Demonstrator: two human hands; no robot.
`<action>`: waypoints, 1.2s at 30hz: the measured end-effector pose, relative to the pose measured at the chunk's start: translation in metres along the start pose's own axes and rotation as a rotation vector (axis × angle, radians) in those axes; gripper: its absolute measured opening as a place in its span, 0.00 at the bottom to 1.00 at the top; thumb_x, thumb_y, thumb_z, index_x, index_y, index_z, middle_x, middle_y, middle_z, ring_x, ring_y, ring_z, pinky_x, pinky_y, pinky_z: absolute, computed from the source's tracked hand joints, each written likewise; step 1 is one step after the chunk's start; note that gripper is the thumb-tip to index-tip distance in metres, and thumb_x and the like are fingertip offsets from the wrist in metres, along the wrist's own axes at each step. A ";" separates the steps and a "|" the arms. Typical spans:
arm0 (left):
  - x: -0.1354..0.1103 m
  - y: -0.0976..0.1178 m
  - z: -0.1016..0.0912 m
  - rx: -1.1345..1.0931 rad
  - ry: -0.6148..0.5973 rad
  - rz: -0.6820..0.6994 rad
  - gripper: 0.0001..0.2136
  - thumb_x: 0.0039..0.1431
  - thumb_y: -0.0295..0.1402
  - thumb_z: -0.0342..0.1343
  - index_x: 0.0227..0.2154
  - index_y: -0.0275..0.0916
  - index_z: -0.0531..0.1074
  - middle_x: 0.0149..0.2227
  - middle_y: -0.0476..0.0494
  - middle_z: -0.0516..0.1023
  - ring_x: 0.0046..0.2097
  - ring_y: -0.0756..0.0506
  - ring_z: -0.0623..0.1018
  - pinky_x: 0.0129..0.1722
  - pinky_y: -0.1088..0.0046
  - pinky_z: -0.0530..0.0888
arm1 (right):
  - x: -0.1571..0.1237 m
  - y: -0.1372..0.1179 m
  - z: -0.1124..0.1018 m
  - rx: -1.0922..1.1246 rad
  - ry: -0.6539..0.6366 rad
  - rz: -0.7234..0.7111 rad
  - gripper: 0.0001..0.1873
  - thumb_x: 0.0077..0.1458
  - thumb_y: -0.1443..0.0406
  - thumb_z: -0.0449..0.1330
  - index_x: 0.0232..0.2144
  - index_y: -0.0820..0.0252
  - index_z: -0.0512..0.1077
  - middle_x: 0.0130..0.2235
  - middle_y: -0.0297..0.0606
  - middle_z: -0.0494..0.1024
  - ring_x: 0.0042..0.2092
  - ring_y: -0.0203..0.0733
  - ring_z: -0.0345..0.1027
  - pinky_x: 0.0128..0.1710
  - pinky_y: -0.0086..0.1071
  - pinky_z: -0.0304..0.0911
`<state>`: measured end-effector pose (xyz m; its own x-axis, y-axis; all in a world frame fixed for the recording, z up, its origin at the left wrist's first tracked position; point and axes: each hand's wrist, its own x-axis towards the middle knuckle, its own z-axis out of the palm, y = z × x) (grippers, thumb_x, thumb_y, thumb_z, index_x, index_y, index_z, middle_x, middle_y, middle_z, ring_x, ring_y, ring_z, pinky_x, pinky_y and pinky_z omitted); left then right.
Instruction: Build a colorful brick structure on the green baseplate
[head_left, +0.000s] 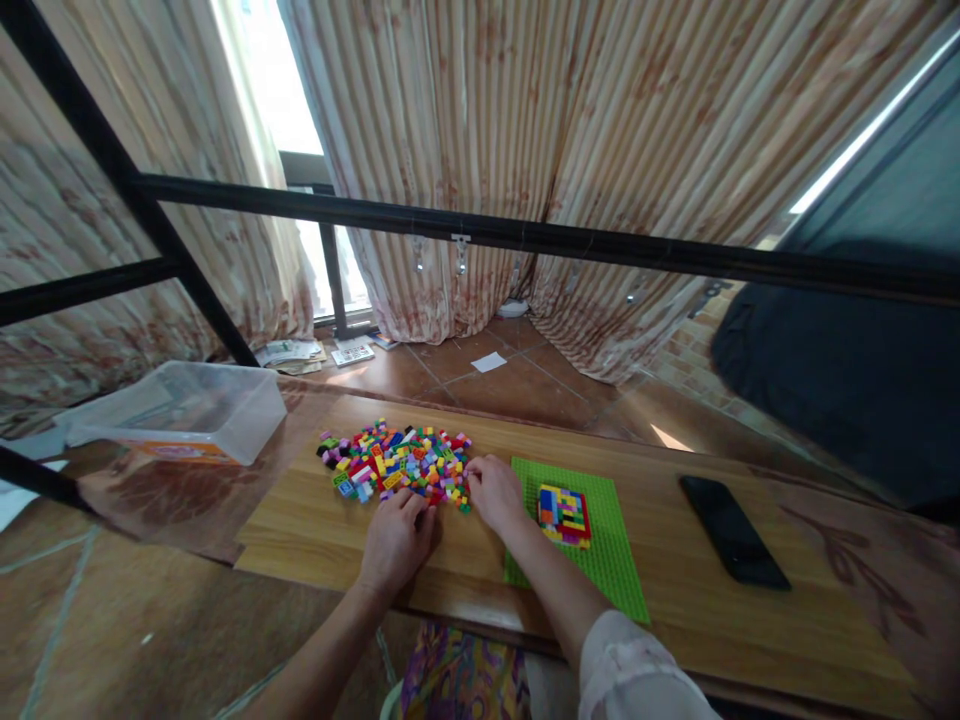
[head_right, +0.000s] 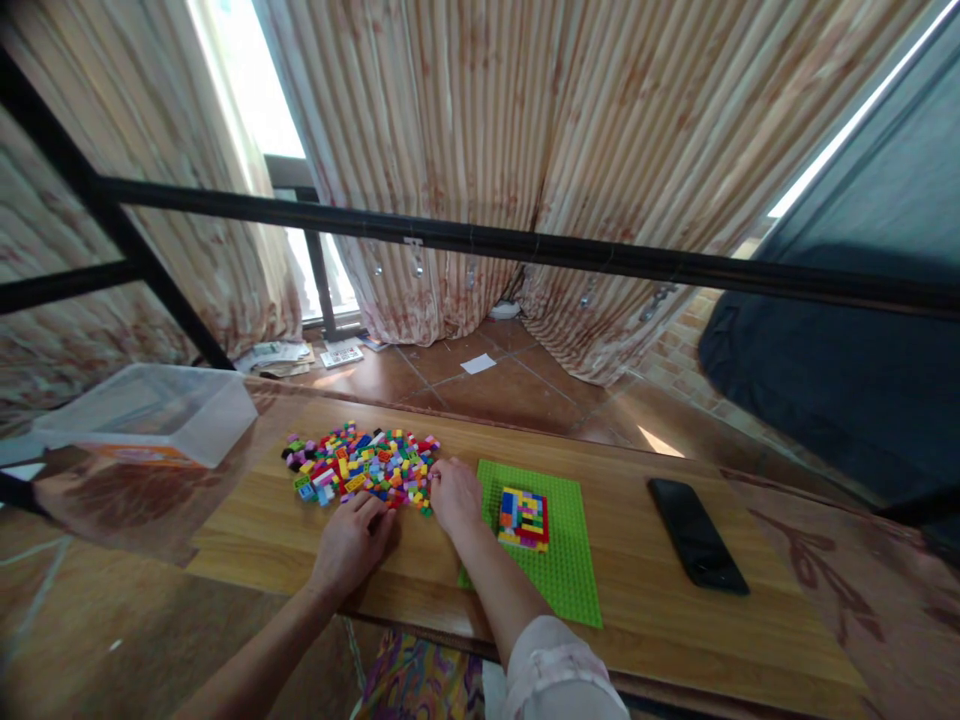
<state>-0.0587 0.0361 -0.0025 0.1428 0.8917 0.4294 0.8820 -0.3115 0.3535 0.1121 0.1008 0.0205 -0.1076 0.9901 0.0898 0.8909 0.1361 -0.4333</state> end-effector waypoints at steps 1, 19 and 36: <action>0.000 0.000 0.000 -0.002 -0.001 -0.006 0.12 0.62 0.35 0.48 0.23 0.40 0.68 0.29 0.44 0.71 0.32 0.46 0.72 0.33 0.70 0.67 | 0.000 0.001 0.000 0.007 0.001 0.000 0.09 0.55 0.68 0.55 0.32 0.53 0.76 0.36 0.36 0.76 0.40 0.39 0.69 0.38 0.29 0.57; -0.007 0.005 -0.006 -0.188 0.048 0.003 0.14 0.63 0.33 0.48 0.50 0.38 0.64 0.42 0.40 0.75 0.42 0.45 0.76 0.41 0.69 0.74 | -0.049 -0.009 -0.008 0.571 0.109 -0.187 0.10 0.57 0.70 0.53 0.36 0.57 0.74 0.37 0.37 0.76 0.40 0.40 0.69 0.41 0.32 0.63; -0.011 0.009 -0.012 -0.222 -0.199 0.310 0.10 0.65 0.31 0.43 0.43 0.36 0.66 0.38 0.39 0.75 0.40 0.46 0.75 0.41 0.69 0.74 | -0.086 -0.017 0.003 0.818 0.041 -0.106 0.13 0.54 0.69 0.57 0.42 0.55 0.73 0.38 0.36 0.77 0.40 0.39 0.71 0.44 0.35 0.65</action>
<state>-0.0578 0.0200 0.0056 0.4894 0.7838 0.3824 0.6686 -0.6187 0.4125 0.1053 0.0139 0.0176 -0.1432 0.9707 0.1929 0.2728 0.2261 -0.9351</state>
